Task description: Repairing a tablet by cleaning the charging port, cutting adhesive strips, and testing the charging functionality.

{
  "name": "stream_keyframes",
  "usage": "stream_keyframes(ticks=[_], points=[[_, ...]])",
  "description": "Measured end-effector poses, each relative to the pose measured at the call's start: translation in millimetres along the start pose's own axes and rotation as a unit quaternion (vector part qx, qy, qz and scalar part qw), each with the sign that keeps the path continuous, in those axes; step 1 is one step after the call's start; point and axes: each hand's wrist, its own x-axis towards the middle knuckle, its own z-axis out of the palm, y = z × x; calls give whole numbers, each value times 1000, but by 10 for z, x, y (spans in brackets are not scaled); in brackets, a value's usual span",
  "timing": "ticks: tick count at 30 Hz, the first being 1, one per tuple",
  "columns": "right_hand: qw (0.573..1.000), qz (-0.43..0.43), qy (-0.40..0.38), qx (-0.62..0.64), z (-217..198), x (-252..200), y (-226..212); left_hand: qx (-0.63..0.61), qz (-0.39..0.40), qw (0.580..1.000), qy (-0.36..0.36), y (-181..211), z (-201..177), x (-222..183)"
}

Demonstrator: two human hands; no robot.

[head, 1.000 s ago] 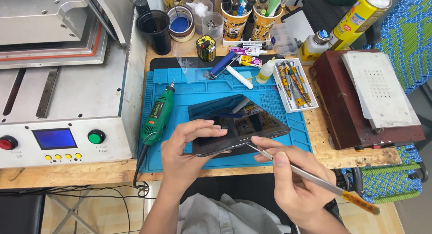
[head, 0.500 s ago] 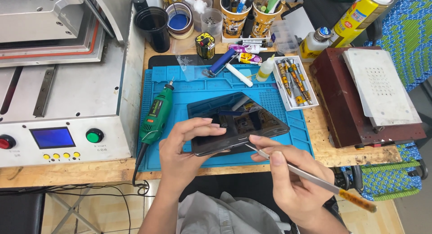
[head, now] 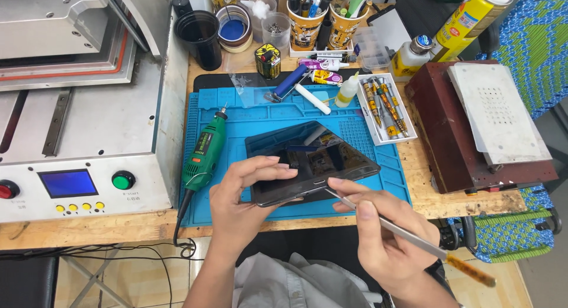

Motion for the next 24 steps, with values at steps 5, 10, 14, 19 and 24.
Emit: stream_keyframes(ticks=[5, 10, 14, 19, 24], points=[[1000, 1, -19, -8, -12, -4, 12, 3, -6, 1000, -5, -7, -10, 5], [1000, 23, -8, 16, -10, -5, 11, 11, 6, 1000, -8, 1, -13, 13], [998, 42, -22, 32, -35, -5, 41, 3, -4, 1000, -14, 0, -19, 10], [943, 180, 67, 271, -141, -87, 311, -12, 5, 1000, -16, -15, -14, -25], [787, 372, 72, 487, -295, -108, 574, 103, 141, 977, -122, -149, -27, -233]])
